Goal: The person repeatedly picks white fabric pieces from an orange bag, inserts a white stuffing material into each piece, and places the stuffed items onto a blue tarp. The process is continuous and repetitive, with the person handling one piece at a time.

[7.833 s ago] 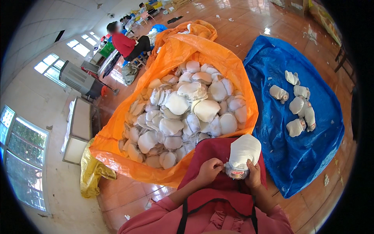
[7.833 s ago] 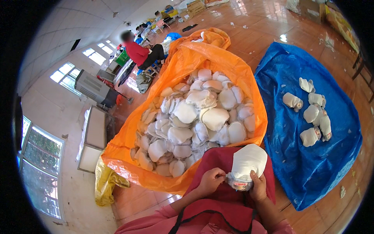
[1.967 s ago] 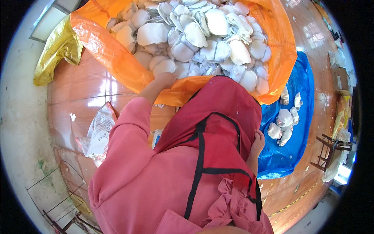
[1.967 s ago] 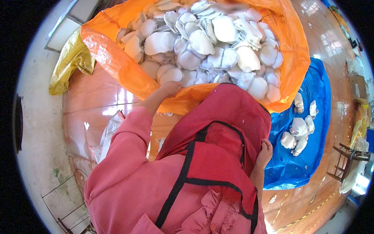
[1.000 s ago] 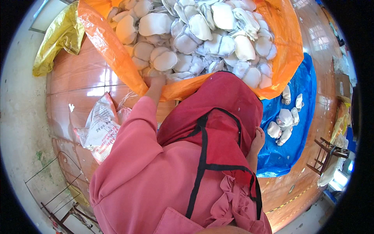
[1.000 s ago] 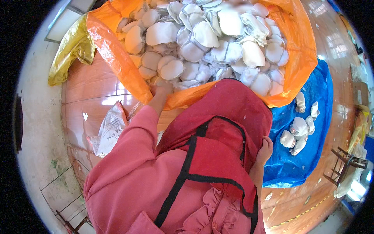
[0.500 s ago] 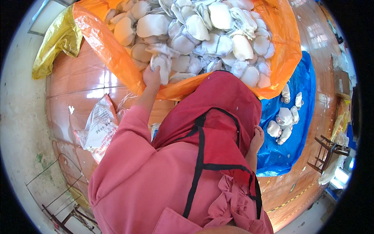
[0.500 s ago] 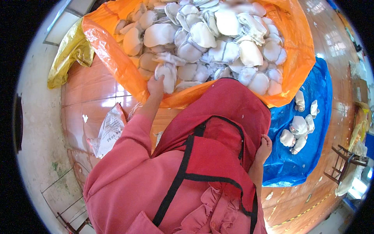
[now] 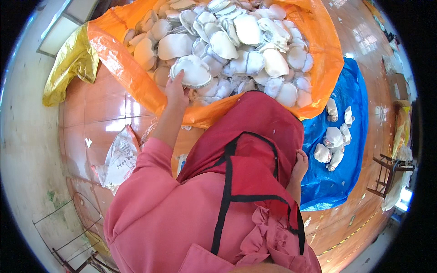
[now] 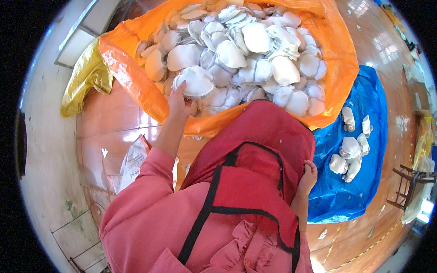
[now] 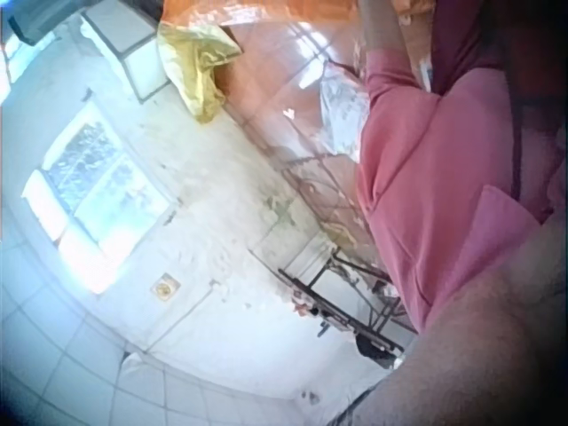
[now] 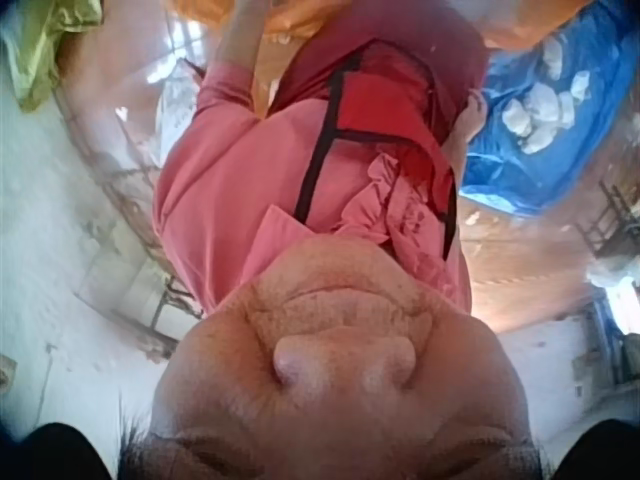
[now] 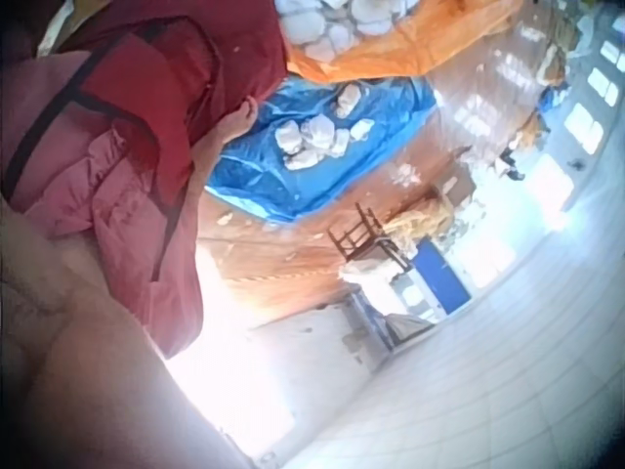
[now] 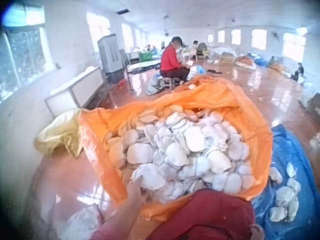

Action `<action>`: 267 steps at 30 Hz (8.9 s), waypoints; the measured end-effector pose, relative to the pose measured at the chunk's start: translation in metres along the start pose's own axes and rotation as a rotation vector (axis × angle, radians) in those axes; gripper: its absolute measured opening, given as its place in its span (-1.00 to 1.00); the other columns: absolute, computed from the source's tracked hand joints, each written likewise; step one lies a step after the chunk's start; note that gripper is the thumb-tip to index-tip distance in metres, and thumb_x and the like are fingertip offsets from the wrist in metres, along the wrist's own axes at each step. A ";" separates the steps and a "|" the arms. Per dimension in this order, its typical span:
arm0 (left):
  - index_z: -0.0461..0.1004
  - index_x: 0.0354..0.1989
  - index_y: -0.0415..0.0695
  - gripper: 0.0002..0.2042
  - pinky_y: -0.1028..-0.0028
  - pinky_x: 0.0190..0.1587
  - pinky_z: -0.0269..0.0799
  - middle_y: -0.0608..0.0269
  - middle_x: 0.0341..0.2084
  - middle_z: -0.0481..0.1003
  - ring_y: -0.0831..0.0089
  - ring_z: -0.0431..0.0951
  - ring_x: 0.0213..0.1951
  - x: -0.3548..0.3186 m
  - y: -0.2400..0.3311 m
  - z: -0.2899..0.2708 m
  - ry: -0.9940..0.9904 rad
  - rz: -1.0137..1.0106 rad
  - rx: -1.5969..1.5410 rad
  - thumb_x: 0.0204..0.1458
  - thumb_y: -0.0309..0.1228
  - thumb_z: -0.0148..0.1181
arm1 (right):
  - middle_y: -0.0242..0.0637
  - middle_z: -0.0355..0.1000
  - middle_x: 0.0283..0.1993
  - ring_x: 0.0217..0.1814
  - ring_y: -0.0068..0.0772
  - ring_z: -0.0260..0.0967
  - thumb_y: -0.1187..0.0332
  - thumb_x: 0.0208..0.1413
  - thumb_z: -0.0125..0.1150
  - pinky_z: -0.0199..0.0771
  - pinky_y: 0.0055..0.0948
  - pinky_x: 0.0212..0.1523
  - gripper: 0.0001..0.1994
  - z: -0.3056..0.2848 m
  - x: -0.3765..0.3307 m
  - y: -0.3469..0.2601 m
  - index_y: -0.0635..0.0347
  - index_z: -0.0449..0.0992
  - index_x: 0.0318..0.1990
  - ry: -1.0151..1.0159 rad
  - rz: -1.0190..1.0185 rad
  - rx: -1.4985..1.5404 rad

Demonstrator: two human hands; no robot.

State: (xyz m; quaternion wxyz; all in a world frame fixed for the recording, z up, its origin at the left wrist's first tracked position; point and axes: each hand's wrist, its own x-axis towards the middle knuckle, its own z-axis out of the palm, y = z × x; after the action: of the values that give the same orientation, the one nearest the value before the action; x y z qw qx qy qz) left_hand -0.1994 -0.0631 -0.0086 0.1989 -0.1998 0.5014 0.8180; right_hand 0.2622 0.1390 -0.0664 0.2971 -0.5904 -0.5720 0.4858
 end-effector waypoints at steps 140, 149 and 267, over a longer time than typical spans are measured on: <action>-0.16 0.35 -0.28 -0.33 0.32 0.28 0.08 -0.02 0.23 0.07 0.25 0.14 0.24 -0.153 -0.042 0.040 -0.533 0.598 0.487 0.16 -0.43 0.07 | -0.34 0.46 -0.15 -0.17 -0.55 0.39 0.49 0.14 0.22 0.39 -0.59 -0.17 -0.87 0.196 -0.072 -0.197 0.36 0.55 -0.20 -0.478 -0.591 0.260; -0.15 0.38 -0.22 -0.33 0.36 0.17 0.26 0.00 0.17 0.17 0.25 0.28 0.15 -0.159 -0.031 0.039 -0.599 0.596 0.499 0.13 -0.49 0.06 | -0.33 0.42 -0.47 -0.48 -0.52 0.40 0.33 0.24 0.00 0.44 -0.53 -0.42 -0.71 0.173 -0.062 -0.210 0.26 0.39 0.05 -1.155 -0.226 0.050; 0.38 0.16 0.01 -0.49 0.26 0.08 0.29 0.09 0.03 0.38 0.14 0.40 0.05 -0.130 -0.016 0.018 -0.606 1.050 1.179 -0.05 -0.43 0.28 | -0.37 0.49 -0.35 -0.41 -0.65 0.36 0.37 0.18 0.20 0.40 -0.63 -0.34 -0.83 0.166 -0.027 -0.170 0.29 0.57 -0.19 -0.526 -0.078 0.450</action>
State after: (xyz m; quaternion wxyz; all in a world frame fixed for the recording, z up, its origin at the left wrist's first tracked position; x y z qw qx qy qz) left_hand -0.0840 -0.0568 0.0556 -0.0095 0.4236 0.7989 0.4268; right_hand 0.0478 0.1081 0.0359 0.2804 -0.3423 -0.5298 0.7236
